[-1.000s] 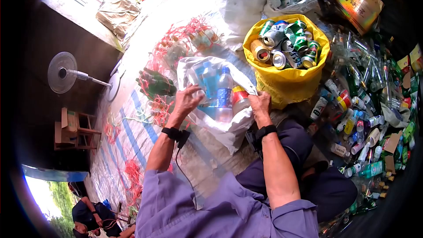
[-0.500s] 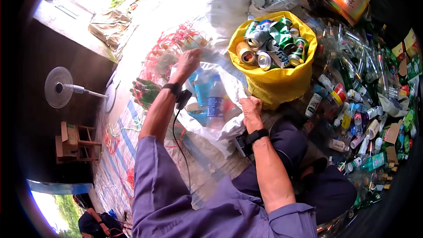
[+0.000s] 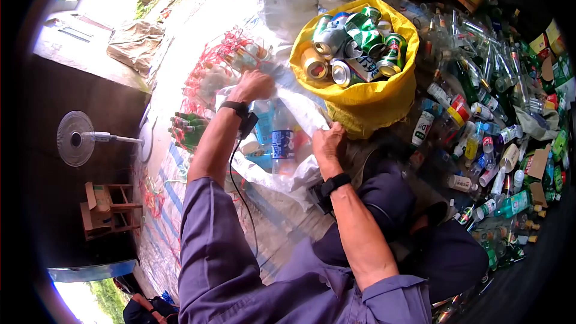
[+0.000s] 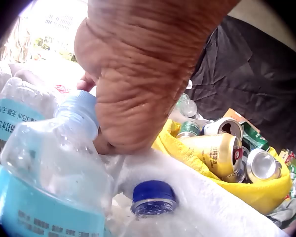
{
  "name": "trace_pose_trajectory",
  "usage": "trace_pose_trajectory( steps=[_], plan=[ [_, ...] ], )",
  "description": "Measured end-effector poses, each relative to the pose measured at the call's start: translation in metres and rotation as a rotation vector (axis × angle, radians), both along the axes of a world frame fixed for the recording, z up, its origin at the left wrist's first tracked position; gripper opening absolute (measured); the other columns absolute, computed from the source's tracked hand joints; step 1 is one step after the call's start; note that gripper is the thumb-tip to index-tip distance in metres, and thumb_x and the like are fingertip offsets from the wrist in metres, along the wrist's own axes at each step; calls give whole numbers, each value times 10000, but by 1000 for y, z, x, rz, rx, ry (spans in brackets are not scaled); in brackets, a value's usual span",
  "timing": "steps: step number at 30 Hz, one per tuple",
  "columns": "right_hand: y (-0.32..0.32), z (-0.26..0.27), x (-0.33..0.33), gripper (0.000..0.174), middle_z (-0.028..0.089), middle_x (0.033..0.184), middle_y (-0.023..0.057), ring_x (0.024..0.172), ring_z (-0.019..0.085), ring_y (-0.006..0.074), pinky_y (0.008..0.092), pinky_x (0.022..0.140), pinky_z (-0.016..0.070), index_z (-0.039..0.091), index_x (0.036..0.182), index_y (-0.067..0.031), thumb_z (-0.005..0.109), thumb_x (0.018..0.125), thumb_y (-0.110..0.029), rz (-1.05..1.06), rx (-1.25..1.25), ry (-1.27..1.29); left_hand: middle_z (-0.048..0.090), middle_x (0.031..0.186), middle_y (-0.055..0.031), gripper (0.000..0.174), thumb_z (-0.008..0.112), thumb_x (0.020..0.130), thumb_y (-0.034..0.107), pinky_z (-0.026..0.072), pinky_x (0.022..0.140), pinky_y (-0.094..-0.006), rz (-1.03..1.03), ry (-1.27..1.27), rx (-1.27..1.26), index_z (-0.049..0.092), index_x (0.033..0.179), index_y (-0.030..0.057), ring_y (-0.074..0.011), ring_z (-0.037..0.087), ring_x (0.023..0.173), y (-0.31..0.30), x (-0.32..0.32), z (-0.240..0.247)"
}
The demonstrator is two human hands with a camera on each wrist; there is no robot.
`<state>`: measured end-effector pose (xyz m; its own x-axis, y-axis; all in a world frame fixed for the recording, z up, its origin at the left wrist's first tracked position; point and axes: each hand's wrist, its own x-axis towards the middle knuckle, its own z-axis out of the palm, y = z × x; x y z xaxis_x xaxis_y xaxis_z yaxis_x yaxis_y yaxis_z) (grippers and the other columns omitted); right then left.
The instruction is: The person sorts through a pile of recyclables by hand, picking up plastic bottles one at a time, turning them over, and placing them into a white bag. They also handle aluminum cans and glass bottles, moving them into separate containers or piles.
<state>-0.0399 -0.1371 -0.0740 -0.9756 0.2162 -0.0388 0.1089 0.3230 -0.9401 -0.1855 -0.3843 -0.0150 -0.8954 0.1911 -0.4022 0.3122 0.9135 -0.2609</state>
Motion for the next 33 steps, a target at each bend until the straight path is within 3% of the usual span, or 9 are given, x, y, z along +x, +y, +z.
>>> trace_pose_trajectory(
  steps=[3,6,10,14,20,23,28,31,33],
  plan=[
    [-12,-23,-3,321,637,887,290,856,635,435,459,769,505,597,965,52,621,755,-190,-24,64,94,718,889,-112,164,578,809,149,502,759,-435,36,131,-16,731,824,94,-281,671,886,11,12,25],
    [-6,0,4,317,633,919,286,884,635,421,458,786,499,582,975,47,632,785,-202,-10,7,-21,688,890,-159,190,575,803,128,507,687,-465,-60,594,112,672,939,38,-307,676,852,18,21,42],
    [-17,-4,3,304,630,911,281,877,635,424,465,779,497,569,960,43,635,821,-220,-119,-2,23,682,943,-179,287,545,788,104,519,748,-497,68,612,169,636,1052,39,-356,672,883,22,30,52],
    [-10,3,-1,306,628,908,275,870,636,420,464,769,500,554,972,32,626,858,-242,-114,-45,-66,681,956,-170,264,557,776,117,522,753,-493,104,565,174,649,1014,47,-354,675,892,17,30,58],
    [-6,13,-2,270,621,913,255,868,634,413,444,771,505,551,981,37,594,888,-213,-155,-37,-79,686,898,-180,209,552,786,181,487,772,-505,-206,734,296,632,912,35,-352,676,853,8,28,48],
    [2,19,1,202,606,936,241,887,629,394,421,786,505,585,944,43,563,897,-152,-107,56,-28,679,810,-201,248,563,797,209,482,768,-503,105,373,251,611,961,30,-371,671,792,-1,23,47],
    [4,18,0,150,585,961,212,910,619,352,389,801,508,638,908,26,532,890,-78,-11,285,17,663,782,-228,346,566,787,242,495,793,-472,119,232,293,572,1057,25,-407,658,796,-12,29,54],
    [1,9,-2,129,590,963,193,911,622,341,382,804,511,637,899,3,549,880,-89,-59,215,-18,662,803,-231,483,572,786,264,500,775,-481,27,212,551,547,1218,49,-391,661,822,-15,44,69],
    [4,7,-2,125,598,967,187,897,631,344,396,780,515,633,858,1,560,875,-99,-1,320,37,677,858,-227,545,594,775,278,505,776,-480,189,99,424,590,1290,100,-375,666,856,-11,48,77]
  ],
)
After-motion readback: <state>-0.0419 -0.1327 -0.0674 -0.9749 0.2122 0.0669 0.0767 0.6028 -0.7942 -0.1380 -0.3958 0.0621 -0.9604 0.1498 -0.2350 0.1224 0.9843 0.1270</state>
